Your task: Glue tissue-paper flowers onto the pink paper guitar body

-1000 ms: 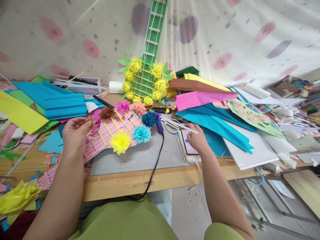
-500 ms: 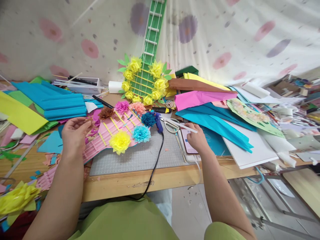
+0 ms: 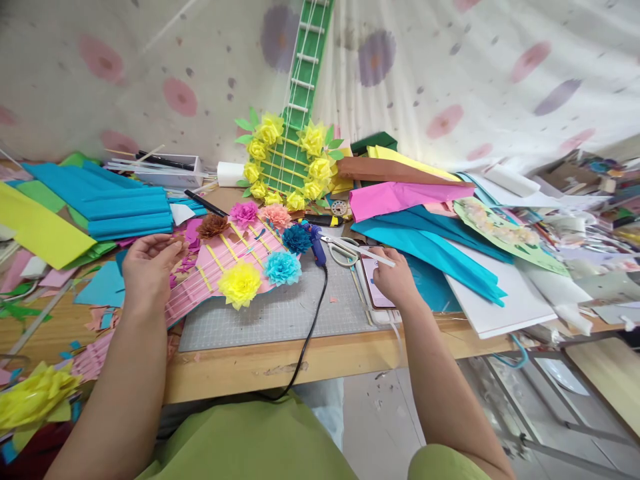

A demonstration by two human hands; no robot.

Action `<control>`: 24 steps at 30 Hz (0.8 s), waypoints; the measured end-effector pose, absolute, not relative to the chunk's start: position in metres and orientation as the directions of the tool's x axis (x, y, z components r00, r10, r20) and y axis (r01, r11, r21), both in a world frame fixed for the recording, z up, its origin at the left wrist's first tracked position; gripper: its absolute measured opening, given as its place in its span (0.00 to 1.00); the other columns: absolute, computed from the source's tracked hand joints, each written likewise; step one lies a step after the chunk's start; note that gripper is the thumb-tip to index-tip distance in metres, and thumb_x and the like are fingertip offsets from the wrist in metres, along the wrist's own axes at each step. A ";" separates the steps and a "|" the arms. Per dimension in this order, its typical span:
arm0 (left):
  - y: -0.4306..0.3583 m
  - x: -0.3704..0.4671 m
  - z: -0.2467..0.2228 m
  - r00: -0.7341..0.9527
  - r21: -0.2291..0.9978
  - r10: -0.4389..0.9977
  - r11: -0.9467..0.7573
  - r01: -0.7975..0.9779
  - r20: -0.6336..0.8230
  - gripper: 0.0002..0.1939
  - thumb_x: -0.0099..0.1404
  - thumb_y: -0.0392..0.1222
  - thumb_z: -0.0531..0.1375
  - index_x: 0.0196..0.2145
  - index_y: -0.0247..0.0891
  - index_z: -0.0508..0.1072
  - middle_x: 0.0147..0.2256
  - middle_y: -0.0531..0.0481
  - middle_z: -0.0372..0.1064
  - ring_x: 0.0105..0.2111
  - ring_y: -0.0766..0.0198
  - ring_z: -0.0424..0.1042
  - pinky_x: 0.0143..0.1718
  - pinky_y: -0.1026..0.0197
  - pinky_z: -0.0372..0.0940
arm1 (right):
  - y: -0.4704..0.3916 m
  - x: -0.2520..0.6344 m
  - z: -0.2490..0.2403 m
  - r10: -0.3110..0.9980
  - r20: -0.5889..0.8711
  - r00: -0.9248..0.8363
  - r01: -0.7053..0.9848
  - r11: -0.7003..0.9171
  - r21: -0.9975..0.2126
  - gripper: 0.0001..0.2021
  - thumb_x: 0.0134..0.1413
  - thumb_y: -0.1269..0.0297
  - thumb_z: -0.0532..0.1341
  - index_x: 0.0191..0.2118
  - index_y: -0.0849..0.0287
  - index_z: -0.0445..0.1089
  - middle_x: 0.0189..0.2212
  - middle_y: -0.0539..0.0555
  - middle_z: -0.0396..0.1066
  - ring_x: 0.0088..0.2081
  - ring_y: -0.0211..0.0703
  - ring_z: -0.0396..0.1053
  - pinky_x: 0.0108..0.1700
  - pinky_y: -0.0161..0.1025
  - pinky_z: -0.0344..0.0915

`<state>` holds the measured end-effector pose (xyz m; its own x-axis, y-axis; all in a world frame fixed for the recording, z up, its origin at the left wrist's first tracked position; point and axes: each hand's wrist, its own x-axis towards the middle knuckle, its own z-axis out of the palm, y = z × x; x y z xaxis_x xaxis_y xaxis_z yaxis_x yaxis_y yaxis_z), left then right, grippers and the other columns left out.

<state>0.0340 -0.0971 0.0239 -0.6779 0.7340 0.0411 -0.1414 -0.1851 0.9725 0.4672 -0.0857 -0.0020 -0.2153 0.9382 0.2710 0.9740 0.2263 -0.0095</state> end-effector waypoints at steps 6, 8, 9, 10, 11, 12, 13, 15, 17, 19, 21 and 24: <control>-0.098 0.035 0.025 -0.678 0.969 0.734 -0.192 -0.156 0.036 0.13 0.39 0.34 0.65 0.25 0.39 0.68 0.26 0.53 0.70 0.27 0.66 0.72 0.34 0.61 0.71 | -0.086 0.466 0.004 0.936 0.312 -0.162 0.982 0.183 -0.039 0.21 0.44 0.78 0.50 0.45 0.59 0.67 0.43 0.58 0.71 0.45 0.52 0.66 0.46 0.48 0.64; -0.098 0.035 0.024 -0.680 0.972 0.732 -0.184 -0.143 0.038 0.13 0.40 0.34 0.65 0.26 0.39 0.68 0.26 0.53 0.70 0.28 0.66 0.72 0.34 0.61 0.70 | -0.086 0.466 0.005 0.940 0.304 -0.153 0.983 0.177 -0.052 0.21 0.43 0.78 0.49 0.45 0.59 0.66 0.43 0.58 0.71 0.44 0.52 0.66 0.46 0.48 0.64; -0.097 0.034 0.024 -0.681 0.975 0.732 -0.177 -0.135 0.039 0.13 0.40 0.35 0.65 0.26 0.39 0.68 0.26 0.54 0.70 0.28 0.66 0.72 0.34 0.61 0.70 | -0.086 0.467 0.006 0.941 0.299 -0.157 0.982 0.181 -0.057 0.21 0.43 0.78 0.49 0.45 0.59 0.66 0.43 0.58 0.71 0.44 0.52 0.66 0.46 0.48 0.64; -0.097 0.034 0.023 -0.681 0.977 0.731 -0.172 -0.129 0.038 0.13 0.40 0.35 0.65 0.26 0.39 0.67 0.26 0.54 0.69 0.28 0.66 0.72 0.34 0.61 0.70 | -0.086 0.467 0.005 0.941 0.296 -0.164 0.980 0.190 -0.060 0.21 0.43 0.78 0.49 0.45 0.59 0.66 0.43 0.58 0.71 0.44 0.52 0.66 0.47 0.48 0.64; -0.097 0.034 0.023 -0.682 0.978 0.731 -0.168 -0.128 0.036 0.13 0.40 0.35 0.65 0.26 0.38 0.67 0.26 0.54 0.69 0.28 0.67 0.72 0.33 0.61 0.70 | -0.086 0.468 0.004 0.939 0.295 -0.175 0.977 0.202 -0.064 0.22 0.43 0.78 0.49 0.45 0.58 0.66 0.43 0.58 0.71 0.45 0.52 0.66 0.47 0.49 0.64; -0.096 0.034 0.022 -0.681 0.978 0.732 -0.165 -0.129 0.034 0.13 0.40 0.35 0.65 0.27 0.38 0.67 0.26 0.54 0.69 0.28 0.66 0.72 0.33 0.62 0.70 | -0.086 0.469 0.003 0.937 0.293 -0.189 0.974 0.217 -0.067 0.22 0.43 0.77 0.49 0.45 0.58 0.66 0.43 0.58 0.70 0.45 0.53 0.65 0.48 0.49 0.64; -0.096 0.034 0.022 -0.679 0.978 0.733 -0.164 -0.130 0.032 0.14 0.40 0.35 0.65 0.27 0.38 0.67 0.26 0.53 0.69 0.28 0.66 0.72 0.33 0.62 0.70 | -0.085 0.469 0.001 0.935 0.289 -0.203 0.970 0.232 -0.069 0.22 0.43 0.77 0.49 0.44 0.57 0.67 0.44 0.58 0.70 0.46 0.53 0.65 0.49 0.50 0.63; -0.095 0.034 0.021 -0.677 0.980 0.735 -0.158 -0.120 0.035 0.14 0.40 0.36 0.65 0.27 0.38 0.67 0.26 0.53 0.68 0.29 0.66 0.72 0.33 0.62 0.70 | -0.085 0.470 -0.001 0.934 0.279 -0.222 0.965 0.251 -0.075 0.22 0.42 0.78 0.49 0.44 0.57 0.67 0.44 0.58 0.69 0.48 0.53 0.65 0.50 0.52 0.63; -0.095 0.034 0.020 -0.677 0.985 0.735 -0.147 -0.095 0.044 0.13 0.41 0.36 0.64 0.27 0.39 0.67 0.27 0.53 0.68 0.29 0.65 0.72 0.32 0.61 0.70 | -0.085 0.470 -0.002 0.935 0.283 -0.213 0.965 0.247 -0.089 0.22 0.41 0.78 0.49 0.44 0.57 0.67 0.44 0.58 0.69 0.48 0.54 0.65 0.50 0.53 0.63; -0.095 0.033 0.020 -0.676 0.986 0.735 -0.146 -0.077 0.056 0.13 0.41 0.37 0.64 0.27 0.39 0.66 0.27 0.53 0.69 0.29 0.65 0.72 0.33 0.60 0.70 | -0.086 0.469 0.000 0.935 0.301 -0.189 0.967 0.230 -0.108 0.22 0.42 0.77 0.50 0.45 0.57 0.67 0.43 0.59 0.70 0.47 0.54 0.65 0.49 0.52 0.64; -0.096 0.033 0.019 -0.674 0.986 0.736 -0.153 -0.072 0.065 0.13 0.41 0.37 0.64 0.27 0.39 0.67 0.27 0.53 0.69 0.30 0.64 0.72 0.34 0.59 0.71 | -0.087 0.469 0.002 0.937 0.311 -0.161 0.970 0.208 -0.123 0.22 0.42 0.77 0.50 0.45 0.57 0.66 0.42 0.59 0.70 0.46 0.54 0.66 0.48 0.51 0.64; -0.096 0.031 0.018 -0.675 0.985 0.735 -0.155 -0.077 0.063 0.13 0.41 0.37 0.65 0.27 0.39 0.67 0.27 0.53 0.69 0.29 0.65 0.72 0.35 0.59 0.71 | -0.088 0.470 0.004 0.945 0.301 -0.132 0.972 0.182 -0.147 0.21 0.42 0.77 0.50 0.44 0.57 0.65 0.42 0.58 0.70 0.45 0.54 0.66 0.47 0.51 0.64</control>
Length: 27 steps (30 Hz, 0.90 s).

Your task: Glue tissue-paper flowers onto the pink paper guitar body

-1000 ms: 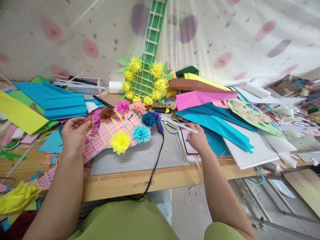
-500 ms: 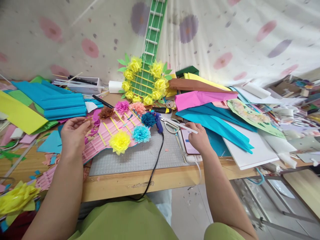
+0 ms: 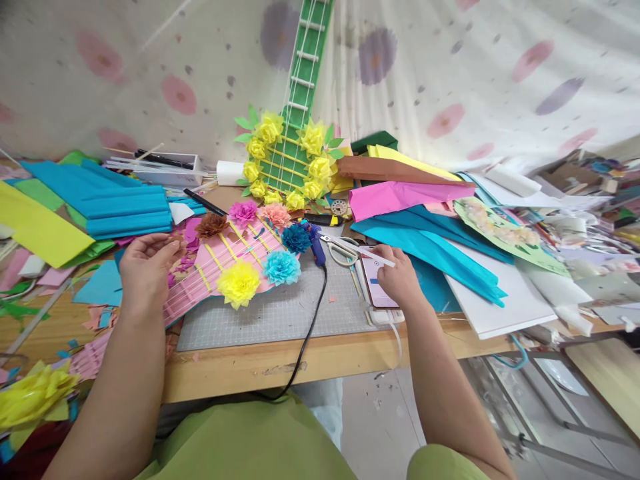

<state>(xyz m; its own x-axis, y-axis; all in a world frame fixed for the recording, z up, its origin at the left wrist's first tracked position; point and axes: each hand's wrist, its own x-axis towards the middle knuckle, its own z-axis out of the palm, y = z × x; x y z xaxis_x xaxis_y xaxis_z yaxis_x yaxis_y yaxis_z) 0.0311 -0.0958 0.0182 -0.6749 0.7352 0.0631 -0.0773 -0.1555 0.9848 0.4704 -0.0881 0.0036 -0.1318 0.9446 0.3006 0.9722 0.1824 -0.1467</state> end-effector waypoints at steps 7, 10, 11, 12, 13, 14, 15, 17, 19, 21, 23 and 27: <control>-0.096 0.031 0.017 -0.671 0.978 0.740 -0.167 -0.122 0.043 0.13 0.42 0.35 0.66 0.27 0.38 0.68 0.27 0.52 0.70 0.28 0.66 0.71 0.34 0.60 0.70 | -0.091 0.482 -0.001 0.932 0.362 0.009 0.950 0.105 -0.294 0.20 0.40 0.75 0.51 0.42 0.56 0.64 0.40 0.57 0.71 0.44 0.52 0.67 0.44 0.49 0.66; -0.096 0.032 0.017 -0.666 0.979 0.745 -0.166 -0.122 0.043 0.13 0.42 0.36 0.66 0.28 0.38 0.68 0.28 0.52 0.70 0.28 0.66 0.72 0.34 0.60 0.70 | -0.093 0.486 0.000 0.927 0.373 0.036 0.939 0.096 -0.330 0.18 0.40 0.74 0.51 0.41 0.56 0.63 0.40 0.58 0.71 0.43 0.52 0.68 0.43 0.49 0.66; -0.096 0.032 0.017 -0.664 0.979 0.747 -0.165 -0.122 0.043 0.13 0.42 0.36 0.66 0.28 0.38 0.68 0.28 0.52 0.70 0.29 0.66 0.72 0.34 0.60 0.70 | -0.094 0.487 0.000 0.927 0.373 0.041 0.935 0.096 -0.341 0.18 0.41 0.74 0.51 0.41 0.55 0.63 0.40 0.58 0.71 0.44 0.52 0.68 0.44 0.49 0.66; -0.096 0.033 0.018 -0.666 0.979 0.745 -0.164 -0.124 0.041 0.13 0.42 0.36 0.66 0.28 0.38 0.68 0.27 0.52 0.70 0.28 0.66 0.72 0.34 0.60 0.70 | -0.095 0.488 0.000 0.927 0.372 0.047 0.932 0.093 -0.351 0.17 0.41 0.74 0.51 0.41 0.55 0.63 0.40 0.58 0.71 0.44 0.52 0.68 0.44 0.49 0.66; -0.095 0.033 0.018 -0.668 0.979 0.743 -0.162 -0.126 0.037 0.13 0.42 0.36 0.66 0.28 0.38 0.68 0.27 0.52 0.70 0.28 0.66 0.72 0.34 0.60 0.70 | -0.095 0.489 0.000 0.928 0.368 0.054 0.929 0.089 -0.359 0.17 0.41 0.74 0.51 0.41 0.55 0.63 0.40 0.58 0.71 0.44 0.52 0.68 0.44 0.49 0.66; -0.095 0.033 0.018 -0.671 0.979 0.741 -0.160 -0.128 0.033 0.14 0.41 0.36 0.66 0.28 0.37 0.68 0.27 0.53 0.70 0.27 0.67 0.71 0.34 0.60 0.70 | -0.095 0.490 -0.001 0.929 0.366 0.060 0.927 0.084 -0.365 0.17 0.41 0.73 0.51 0.40 0.55 0.62 0.40 0.58 0.71 0.43 0.52 0.69 0.44 0.49 0.66; -0.095 0.034 0.019 -0.675 0.978 0.737 -0.160 -0.132 0.030 0.14 0.40 0.36 0.66 0.28 0.37 0.68 0.26 0.53 0.70 0.27 0.67 0.71 0.34 0.60 0.70 | -0.094 0.491 -0.001 0.927 0.369 0.066 0.926 0.081 -0.369 0.16 0.41 0.73 0.51 0.40 0.55 0.62 0.39 0.58 0.71 0.43 0.51 0.69 0.44 0.49 0.66; -0.095 0.035 0.019 -0.678 0.976 0.734 -0.170 -0.134 0.035 0.15 0.39 0.36 0.66 0.28 0.36 0.68 0.26 0.53 0.69 0.26 0.68 0.71 0.35 0.59 0.70 | -0.093 0.493 -0.003 0.919 0.389 0.067 0.926 0.087 -0.366 0.16 0.41 0.73 0.51 0.40 0.55 0.62 0.38 0.58 0.70 0.42 0.51 0.69 0.45 0.49 0.66; -0.095 0.035 0.019 -0.675 0.975 0.736 -0.182 -0.131 0.046 0.16 0.38 0.37 0.66 0.28 0.36 0.68 0.25 0.53 0.69 0.26 0.68 0.71 0.36 0.59 0.70 | -0.093 0.494 -0.004 0.907 0.417 0.064 0.929 0.099 -0.358 0.17 0.40 0.73 0.51 0.40 0.56 0.61 0.38 0.59 0.69 0.42 0.51 0.69 0.46 0.49 0.66; -0.095 0.035 0.019 -0.676 0.973 0.735 -0.188 -0.131 0.052 0.16 0.38 0.37 0.66 0.28 0.36 0.68 0.25 0.53 0.69 0.26 0.68 0.71 0.36 0.58 0.70 | -0.092 0.494 -0.005 0.905 0.422 0.061 0.927 0.104 -0.359 0.17 0.40 0.73 0.51 0.40 0.56 0.61 0.38 0.59 0.69 0.42 0.51 0.69 0.46 0.49 0.66; -0.095 0.034 0.019 -0.678 0.971 0.733 -0.193 -0.138 0.050 0.16 0.38 0.37 0.66 0.28 0.36 0.68 0.25 0.53 0.69 0.26 0.68 0.71 0.35 0.58 0.70 | -0.093 0.493 -0.004 0.912 0.406 0.060 0.923 0.105 -0.371 0.17 0.40 0.73 0.51 0.41 0.56 0.61 0.38 0.59 0.70 0.42 0.50 0.69 0.46 0.48 0.66; -0.094 0.035 0.021 -0.688 0.966 0.725 -0.203 -0.162 0.037 0.16 0.36 0.35 0.66 0.26 0.35 0.68 0.25 0.53 0.69 0.26 0.67 0.71 0.33 0.60 0.69 | -0.095 0.492 -0.001 0.916 0.397 0.058 0.924 0.101 -0.368 0.17 0.40 0.74 0.51 0.41 0.56 0.62 0.38 0.59 0.71 0.42 0.51 0.70 0.45 0.48 0.66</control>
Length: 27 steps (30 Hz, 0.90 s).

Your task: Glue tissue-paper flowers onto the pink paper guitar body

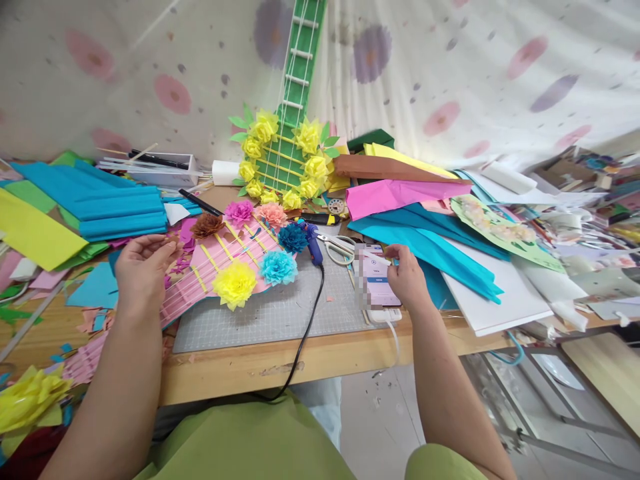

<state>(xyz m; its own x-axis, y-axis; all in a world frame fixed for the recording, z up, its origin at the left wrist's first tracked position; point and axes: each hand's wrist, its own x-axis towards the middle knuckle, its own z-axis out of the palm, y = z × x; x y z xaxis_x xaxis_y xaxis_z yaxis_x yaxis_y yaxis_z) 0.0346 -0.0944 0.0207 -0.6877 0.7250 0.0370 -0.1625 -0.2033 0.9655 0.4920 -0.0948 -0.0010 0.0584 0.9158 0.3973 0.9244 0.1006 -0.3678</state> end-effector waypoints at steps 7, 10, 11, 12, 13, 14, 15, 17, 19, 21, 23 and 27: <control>-0.095 0.037 0.020 -0.685 0.970 0.728 -0.193 -0.148 0.040 0.15 0.38 0.35 0.66 0.27 0.35 0.68 0.26 0.52 0.69 0.27 0.68 0.71 0.34 0.60 0.69 | -0.099 0.496 0.001 0.919 0.390 0.064 0.934 0.083 -0.347 0.16 0.42 0.72 0.50 0.40 0.56 0.64 0.39 0.58 0.72 0.43 0.51 0.69 0.45 0.48 0.66; -0.095 0.037 0.018 -0.672 0.974 0.739 -0.186 -0.129 0.052 0.16 0.39 0.36 0.66 0.28 0.36 0.68 0.27 0.52 0.69 0.28 0.67 0.71 0.35 0.58 0.70 | -0.100 0.498 -0.001 0.918 0.390 0.070 0.934 0.076 -0.349 0.16 0.41 0.73 0.50 0.40 0.56 0.64 0.39 0.58 0.72 0.43 0.51 0.70 0.45 0.48 0.66; -0.095 0.037 0.017 -0.670 0.974 0.740 -0.187 -0.127 0.055 0.16 0.39 0.36 0.66 0.28 0.36 0.68 0.27 0.52 0.69 0.28 0.67 0.71 0.35 0.58 0.70 | -0.100 0.499 -0.002 0.918 0.389 0.074 0.934 0.073 -0.349 0.17 0.41 0.73 0.50 0.40 0.56 0.64 0.39 0.58 0.72 0.42 0.50 0.70 0.45 0.48 0.66; -0.095 0.037 0.017 -0.671 0.973 0.740 -0.190 -0.129 0.056 0.16 0.39 0.36 0.66 0.28 0.36 0.68 0.27 0.52 0.69 0.28 0.67 0.71 0.36 0.58 0.70 | -0.100 0.499 -0.003 0.919 0.388 0.075 0.935 0.071 -0.349 0.17 0.41 0.73 0.50 0.40 0.56 0.64 0.39 0.58 0.72 0.42 0.50 0.70 0.45 0.48 0.66; -0.095 0.037 0.017 -0.672 0.972 0.739 -0.193 -0.132 0.056 0.16 0.39 0.36 0.66 0.28 0.35 0.68 0.27 0.52 0.69 0.28 0.67 0.71 0.36 0.58 0.70 | -0.100 0.500 -0.003 0.919 0.386 0.076 0.935 0.068 -0.348 0.17 0.41 0.73 0.50 0.40 0.57 0.64 0.39 0.58 0.72 0.42 0.51 0.70 0.45 0.48 0.66; -0.095 0.038 0.017 -0.674 0.971 0.737 -0.198 -0.135 0.057 0.16 0.39 0.35 0.66 0.28 0.35 0.68 0.27 0.52 0.69 0.28 0.67 0.71 0.36 0.59 0.70 | -0.100 0.500 -0.004 0.920 0.384 0.076 0.936 0.067 -0.347 0.17 0.41 0.73 0.50 0.40 0.57 0.64 0.39 0.58 0.72 0.42 0.51 0.70 0.45 0.48 0.66; -0.096 0.038 0.018 -0.674 0.970 0.736 -0.201 -0.136 0.058 0.15 0.39 0.35 0.66 0.28 0.35 0.68 0.27 0.52 0.69 0.28 0.67 0.71 0.36 0.59 0.70 | -0.099 0.500 -0.004 0.921 0.382 0.076 0.936 0.066 -0.345 0.17 0.41 0.73 0.51 0.41 0.57 0.64 0.39 0.59 0.72 0.42 0.51 0.70 0.45 0.48 0.66; -0.096 0.038 0.018 -0.675 0.969 0.735 -0.206 -0.137 0.061 0.15 0.39 0.35 0.66 0.28 0.35 0.68 0.26 0.52 0.69 0.27 0.67 0.71 0.36 0.59 0.69 | -0.098 0.499 -0.003 0.923 0.379 0.072 0.938 0.067 -0.341 0.17 0.41 0.73 0.50 0.41 0.57 0.64 0.39 0.59 0.72 0.42 0.51 0.70 0.45 0.48 0.66; -0.096 0.037 0.018 -0.678 0.968 0.733 -0.211 -0.138 0.063 0.15 0.39 0.34 0.66 0.27 0.36 0.68 0.26 0.53 0.69 0.27 0.67 0.70 0.35 0.59 0.69 | -0.097 0.498 -0.003 0.924 0.376 0.066 0.938 0.071 -0.339 0.17 0.41 0.73 0.50 0.40 0.57 0.64 0.39 0.59 0.72 0.42 0.51 0.69 0.45 0.48 0.66; -0.096 0.037 0.019 -0.680 0.968 0.731 -0.206 -0.140 0.057 0.15 0.38 0.34 0.66 0.27 0.36 0.68 0.25 0.53 0.69 0.26 0.67 0.70 0.33 0.59 0.69 | -0.097 0.496 -0.002 0.923 0.381 0.062 0.936 0.078 -0.343 0.17 0.41 0.73 0.50 0.40 0.57 0.64 0.39 0.58 0.72 0.42 0.51 0.69 0.45 0.47 0.66; -0.097 0.037 0.019 -0.683 0.970 0.729 -0.197 -0.143 0.048 0.15 0.38 0.34 0.66 0.27 0.36 0.68 0.25 0.53 0.70 0.25 0.67 0.70 0.32 0.59 0.69 | -0.097 0.494 -0.001 0.919 0.389 0.062 0.931 0.087 -0.354 0.16 0.41 0.73 0.50 0.40 0.56 0.64 0.38 0.58 0.72 0.42 0.50 0.70 0.44 0.47 0.66; -0.097 0.038 0.020 -0.682 0.968 0.729 -0.204 -0.149 0.048 0.15 0.38 0.34 0.66 0.27 0.35 0.69 0.25 0.53 0.70 0.25 0.67 0.70 0.31 0.60 0.68 | -0.099 0.492 -0.002 0.920 0.386 0.072 0.928 0.080 -0.364 0.17 0.41 0.74 0.51 0.40 0.57 0.64 0.39 0.58 0.72 0.42 0.50 0.70 0.44 0.46 0.67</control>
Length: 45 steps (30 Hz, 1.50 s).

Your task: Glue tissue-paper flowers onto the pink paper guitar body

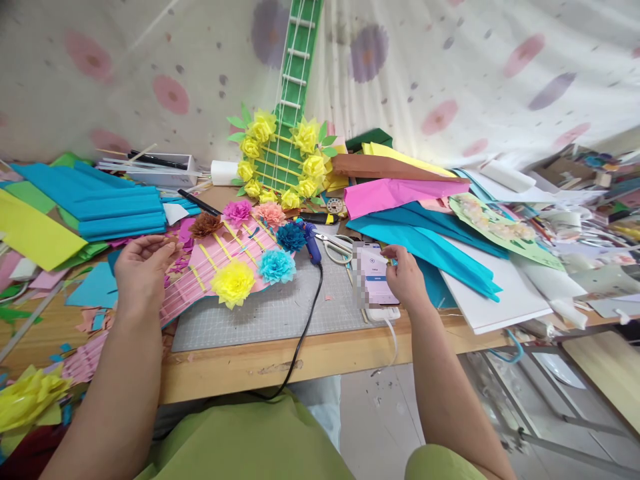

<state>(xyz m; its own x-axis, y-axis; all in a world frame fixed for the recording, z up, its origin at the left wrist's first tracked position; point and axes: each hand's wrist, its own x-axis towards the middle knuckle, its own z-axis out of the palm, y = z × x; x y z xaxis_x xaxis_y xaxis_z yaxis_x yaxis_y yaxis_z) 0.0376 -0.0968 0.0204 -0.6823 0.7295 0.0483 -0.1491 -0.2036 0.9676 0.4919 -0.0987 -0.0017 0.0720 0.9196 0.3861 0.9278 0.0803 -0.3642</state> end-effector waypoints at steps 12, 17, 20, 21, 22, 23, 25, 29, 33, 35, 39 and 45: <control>-0.095 0.035 0.014 -0.683 0.966 0.726 -0.229 -0.122 0.086 0.17 0.37 0.36 0.66 0.27 0.35 0.69 0.25 0.53 0.70 0.26 0.69 0.70 0.32 0.61 0.68 | -0.098 0.491 -0.002 0.932 0.361 0.035 0.924 0.107 -0.367 0.19 0.40 0.75 0.51 0.42 0.55 0.63 0.42 0.58 0.71 0.44 0.52 0.69 0.46 0.49 0.66; -0.095 0.035 0.012 -0.673 0.967 0.734 -0.227 -0.113 0.093 0.17 0.37 0.37 0.67 0.28 0.35 0.69 0.25 0.54 0.70 0.26 0.69 0.70 0.33 0.60 0.68 | -0.086 0.473 0.002 0.938 0.325 -0.119 0.930 0.220 -0.295 0.21 0.40 0.76 0.50 0.44 0.55 0.63 0.43 0.58 0.70 0.47 0.54 0.65 0.50 0.52 0.64; -0.095 0.035 0.015 -0.677 0.967 0.730 -0.229 -0.116 0.091 0.17 0.37 0.37 0.67 0.27 0.35 0.69 0.25 0.54 0.70 0.26 0.69 0.70 0.33 0.59 0.69 | -0.078 0.467 0.003 0.934 0.309 -0.180 0.930 0.264 -0.255 0.22 0.41 0.77 0.50 0.45 0.57 0.63 0.44 0.59 0.69 0.48 0.55 0.64 0.51 0.53 0.62; -0.096 0.035 0.015 -0.683 0.966 0.725 -0.228 -0.123 0.084 0.17 0.36 0.37 0.67 0.27 0.35 0.68 0.25 0.54 0.70 0.26 0.69 0.70 0.33 0.59 0.69 | -0.075 0.466 0.003 0.935 0.304 -0.185 0.932 0.265 -0.247 0.22 0.41 0.77 0.50 0.45 0.57 0.63 0.44 0.59 0.69 0.48 0.55 0.64 0.51 0.53 0.62; -0.096 0.035 0.016 -0.688 0.965 0.722 -0.226 -0.129 0.077 0.16 0.36 0.37 0.67 0.27 0.35 0.68 0.25 0.54 0.70 0.26 0.68 0.71 0.33 0.59 0.69 | -0.074 0.466 0.003 0.936 0.300 -0.186 0.934 0.263 -0.241 0.22 0.41 0.77 0.50 0.45 0.57 0.63 0.44 0.60 0.69 0.48 0.55 0.64 0.51 0.53 0.62; -0.096 0.034 0.017 -0.692 0.965 0.718 -0.227 -0.134 0.073 0.16 0.36 0.37 0.66 0.26 0.35 0.68 0.25 0.54 0.70 0.26 0.68 0.71 0.33 0.59 0.69 | -0.073 0.466 0.002 0.936 0.299 -0.184 0.936 0.260 -0.237 0.22 0.40 0.77 0.50 0.45 0.58 0.64 0.44 0.60 0.69 0.48 0.56 0.64 0.50 0.53 0.62; -0.096 0.034 0.017 -0.692 0.963 0.718 -0.228 -0.141 0.069 0.16 0.37 0.36 0.66 0.26 0.35 0.68 0.25 0.54 0.70 0.26 0.69 0.71 0.33 0.60 0.69 | -0.072 0.466 0.001 0.937 0.298 -0.185 0.938 0.259 -0.232 0.22 0.40 0.78 0.50 0.44 0.58 0.64 0.43 0.60 0.69 0.47 0.56 0.64 0.50 0.54 0.62; -0.095 0.033 0.015 -0.685 0.964 0.726 -0.224 -0.141 0.069 0.16 0.38 0.36 0.67 0.27 0.35 0.68 0.24 0.54 0.69 0.26 0.69 0.71 0.32 0.61 0.70 | -0.071 0.468 -0.001 0.941 0.274 -0.199 0.939 0.263 -0.220 0.22 0.40 0.78 0.50 0.44 0.59 0.64 0.43 0.60 0.69 0.47 0.56 0.64 0.50 0.54 0.63; -0.095 0.034 0.016 -0.689 0.966 0.722 -0.221 -0.138 0.067 0.15 0.38 0.36 0.66 0.27 0.35 0.68 0.24 0.55 0.70 0.25 0.69 0.71 0.31 0.61 0.70 | -0.070 0.467 0.000 0.944 0.265 -0.195 0.940 0.257 -0.224 0.23 0.38 0.78 0.50 0.44 0.58 0.64 0.43 0.60 0.69 0.47 0.56 0.64 0.49 0.54 0.63; -0.095 0.034 0.018 -0.696 0.966 0.716 -0.220 -0.137 0.064 0.15 0.38 0.36 0.66 0.27 0.35 0.69 0.24 0.55 0.70 0.25 0.69 0.71 0.31 0.62 0.70 | -0.070 0.467 0.001 0.941 0.278 -0.194 0.935 0.262 -0.237 0.23 0.38 0.79 0.50 0.44 0.58 0.64 0.43 0.60 0.70 0.47 0.56 0.65 0.49 0.54 0.63; -0.096 0.034 0.020 -0.705 0.965 0.708 -0.210 -0.155 0.041 0.16 0.35 0.36 0.66 0.26 0.35 0.69 0.24 0.54 0.71 0.25 0.69 0.71 0.31 0.62 0.69 | -0.073 0.472 0.004 0.940 0.303 -0.156 0.928 0.245 -0.282 0.23 0.38 0.78 0.50 0.44 0.56 0.64 0.42 0.58 0.70 0.47 0.55 0.65 0.49 0.55 0.63; -0.096 0.034 0.019 -0.706 0.957 0.708 -0.230 -0.177 0.040 0.16 0.34 0.36 0.66 0.25 0.35 0.69 0.24 0.54 0.71 0.26 0.68 0.71 0.31 0.61 0.69 | -0.088 0.492 0.006 0.958 0.285 -0.021 0.908 0.137 -0.395 0.19 0.40 0.74 0.51 0.42 0.55 0.62 0.43 0.57 0.70 0.47 0.52 0.66 0.48 0.52 0.65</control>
<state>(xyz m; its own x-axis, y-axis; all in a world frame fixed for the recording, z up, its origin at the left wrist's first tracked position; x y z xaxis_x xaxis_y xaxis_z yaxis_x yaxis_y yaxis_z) 0.0342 -0.0963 0.0195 -0.7056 0.7075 0.0396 -0.1765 -0.2296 0.9571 0.4919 -0.0880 0.0063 -0.0213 0.9584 0.2845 0.9085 0.1374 -0.3948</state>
